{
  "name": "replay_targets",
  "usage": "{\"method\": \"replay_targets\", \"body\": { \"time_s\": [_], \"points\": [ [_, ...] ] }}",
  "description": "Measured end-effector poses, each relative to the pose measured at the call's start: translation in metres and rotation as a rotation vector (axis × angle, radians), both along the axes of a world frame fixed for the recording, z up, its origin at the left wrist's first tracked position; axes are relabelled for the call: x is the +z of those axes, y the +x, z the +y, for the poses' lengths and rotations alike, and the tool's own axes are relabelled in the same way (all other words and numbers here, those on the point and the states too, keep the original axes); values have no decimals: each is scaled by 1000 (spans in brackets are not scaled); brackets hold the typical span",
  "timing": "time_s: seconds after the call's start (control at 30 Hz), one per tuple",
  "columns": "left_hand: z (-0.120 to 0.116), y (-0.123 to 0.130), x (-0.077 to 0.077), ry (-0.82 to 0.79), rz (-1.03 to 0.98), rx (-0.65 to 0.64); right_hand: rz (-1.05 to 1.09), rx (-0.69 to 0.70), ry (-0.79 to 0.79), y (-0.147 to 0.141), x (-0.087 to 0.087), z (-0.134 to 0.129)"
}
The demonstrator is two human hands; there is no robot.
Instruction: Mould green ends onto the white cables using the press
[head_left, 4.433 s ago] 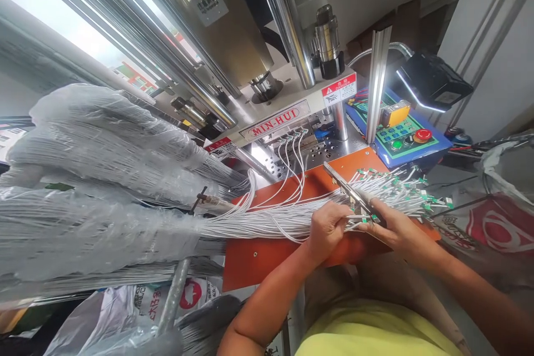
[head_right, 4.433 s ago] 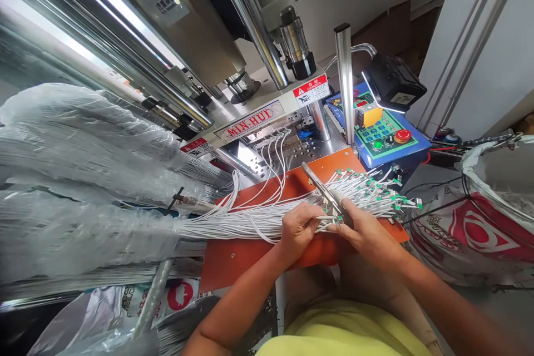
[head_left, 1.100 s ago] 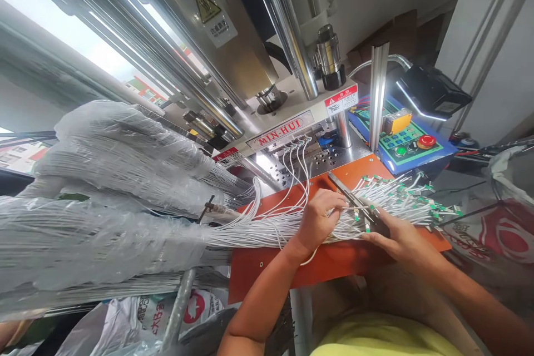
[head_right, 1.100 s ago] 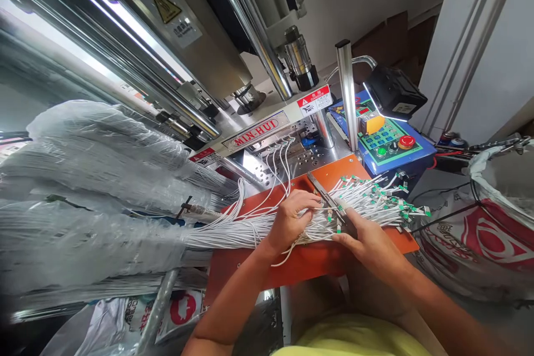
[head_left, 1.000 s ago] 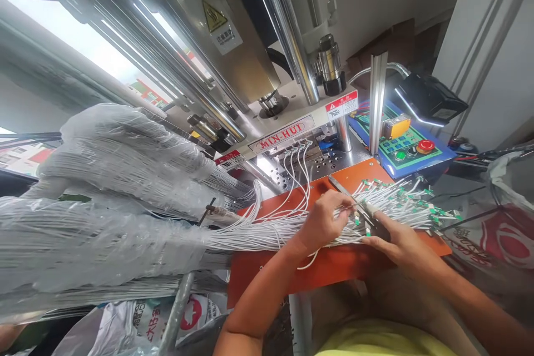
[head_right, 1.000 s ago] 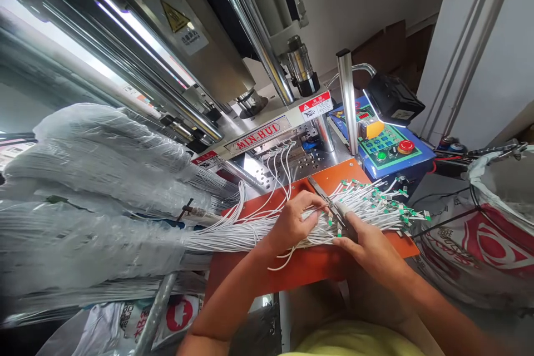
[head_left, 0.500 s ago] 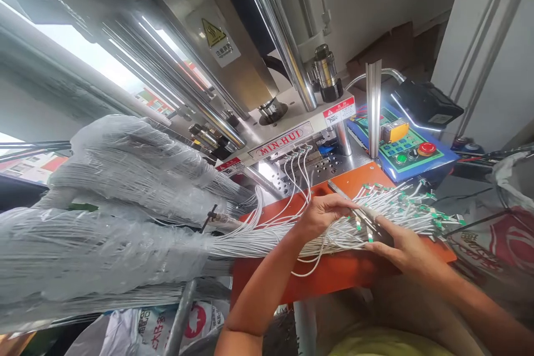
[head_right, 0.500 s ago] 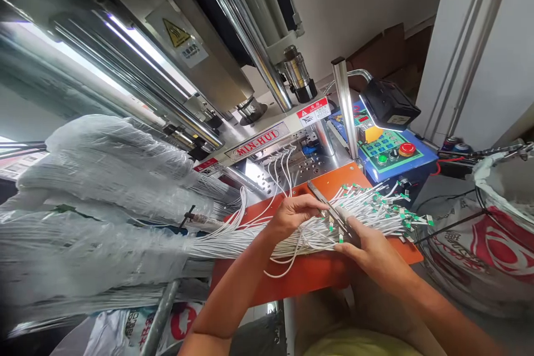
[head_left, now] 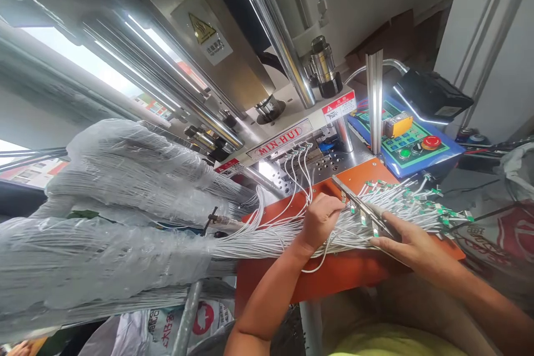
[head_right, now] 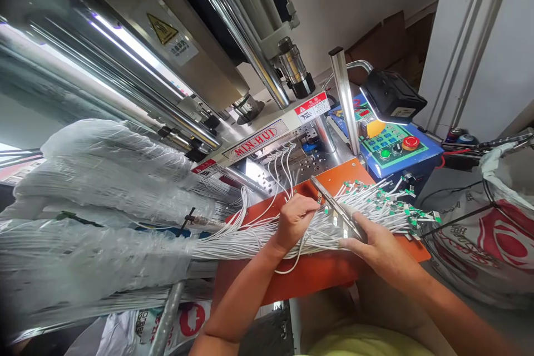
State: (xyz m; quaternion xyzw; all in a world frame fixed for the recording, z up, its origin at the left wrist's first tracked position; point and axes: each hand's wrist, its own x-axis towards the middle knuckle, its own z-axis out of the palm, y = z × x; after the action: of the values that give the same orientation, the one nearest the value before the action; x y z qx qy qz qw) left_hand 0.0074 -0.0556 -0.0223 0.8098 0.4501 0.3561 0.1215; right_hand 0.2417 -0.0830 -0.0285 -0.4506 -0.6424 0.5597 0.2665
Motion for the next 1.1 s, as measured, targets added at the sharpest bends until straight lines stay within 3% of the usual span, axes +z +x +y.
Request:
{"method": "replay_targets", "body": {
  "time_s": [0.5, 0.9, 1.1],
  "points": [
    [1, 3, -7, 140, 90, 26, -111, -33, 55, -3, 4, -2],
    [1, 1, -11, 102, 88, -5, -74, -24, 59, -3, 10, -3],
    [3, 3, -12, 98, 79, 17, -163, -24, 105, -5, 1, -7]
  ]
}}
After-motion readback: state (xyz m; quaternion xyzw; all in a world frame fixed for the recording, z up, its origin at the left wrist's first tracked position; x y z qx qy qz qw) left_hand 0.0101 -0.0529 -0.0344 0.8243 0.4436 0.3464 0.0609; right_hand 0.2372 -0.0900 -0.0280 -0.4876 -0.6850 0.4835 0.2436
